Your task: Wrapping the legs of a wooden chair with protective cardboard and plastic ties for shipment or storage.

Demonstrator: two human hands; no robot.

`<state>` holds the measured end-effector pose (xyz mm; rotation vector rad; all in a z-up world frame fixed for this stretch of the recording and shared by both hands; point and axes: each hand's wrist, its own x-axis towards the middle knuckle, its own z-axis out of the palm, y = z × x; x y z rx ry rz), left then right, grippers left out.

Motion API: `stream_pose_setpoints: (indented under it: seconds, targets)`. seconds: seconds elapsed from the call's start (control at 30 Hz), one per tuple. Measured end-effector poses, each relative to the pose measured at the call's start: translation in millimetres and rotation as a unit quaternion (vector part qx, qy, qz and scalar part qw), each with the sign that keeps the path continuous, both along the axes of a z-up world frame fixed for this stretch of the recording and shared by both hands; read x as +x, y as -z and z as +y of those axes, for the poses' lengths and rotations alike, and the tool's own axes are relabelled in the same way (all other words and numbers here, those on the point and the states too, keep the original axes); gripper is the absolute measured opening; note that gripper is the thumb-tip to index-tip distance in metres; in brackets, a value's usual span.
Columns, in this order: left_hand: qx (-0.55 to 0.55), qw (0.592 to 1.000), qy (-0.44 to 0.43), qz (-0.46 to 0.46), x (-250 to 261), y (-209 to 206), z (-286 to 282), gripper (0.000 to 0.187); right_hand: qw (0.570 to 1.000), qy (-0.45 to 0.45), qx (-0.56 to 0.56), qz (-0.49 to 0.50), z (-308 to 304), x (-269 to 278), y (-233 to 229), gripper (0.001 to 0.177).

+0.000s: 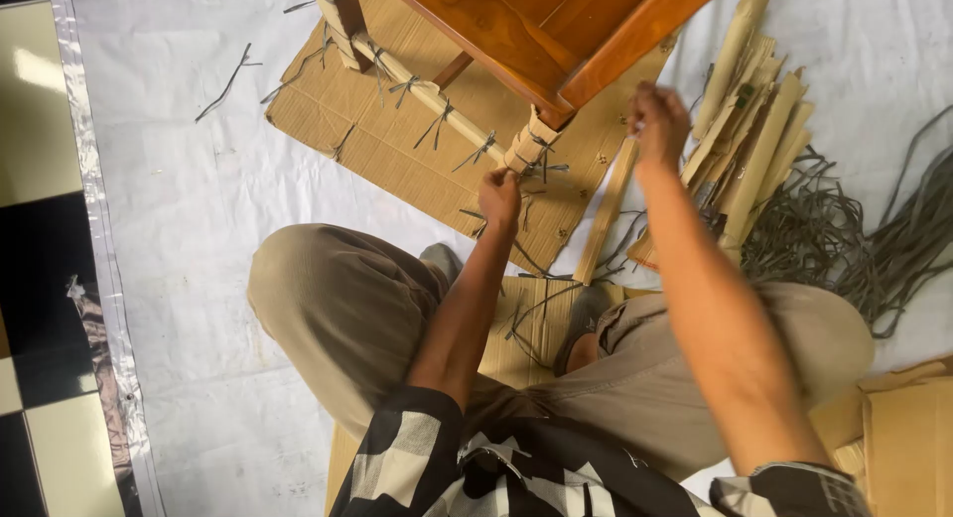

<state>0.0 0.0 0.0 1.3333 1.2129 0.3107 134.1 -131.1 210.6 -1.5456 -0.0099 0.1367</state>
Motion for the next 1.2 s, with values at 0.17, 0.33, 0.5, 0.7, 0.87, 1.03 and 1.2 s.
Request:
stream_pose_setpoints:
  seconds: [0.17,0.33,0.5,0.7,0.87,1.03,1.2]
  targets:
    - [0.038,0.985,-0.088,-0.146,-15,-151,7,0.039,0.966,-0.149,-0.166,-0.126,-28,39,-81,0.008]
    - [0.169,0.948,-0.137,-0.232,-17,-246,8,0.036,0.893,-0.243,-0.31,-0.216,-42,52,-132,0.006]
    - [0.397,0.854,-0.074,-0.33,-24,-309,-6,0.034,0.911,-0.219,-0.285,-0.202,-37,52,-133,0.007]
    - [0.505,0.801,0.078,-0.312,-7,-315,-4,0.079,0.931,-0.207,-0.241,-0.181,-9,62,-123,0.026]
    - [0.545,0.791,0.162,-0.226,1,-328,16,0.065,0.92,-0.213,-0.295,-0.143,18,37,-146,0.045]
    - [0.55,0.775,0.267,-0.159,4,-331,41,0.057,0.957,-0.176,-0.203,-0.109,13,48,-130,0.044]
    - [0.581,0.71,0.358,-0.176,-15,-326,57,0.068,0.973,-0.13,-0.174,-0.082,15,64,-121,0.046]
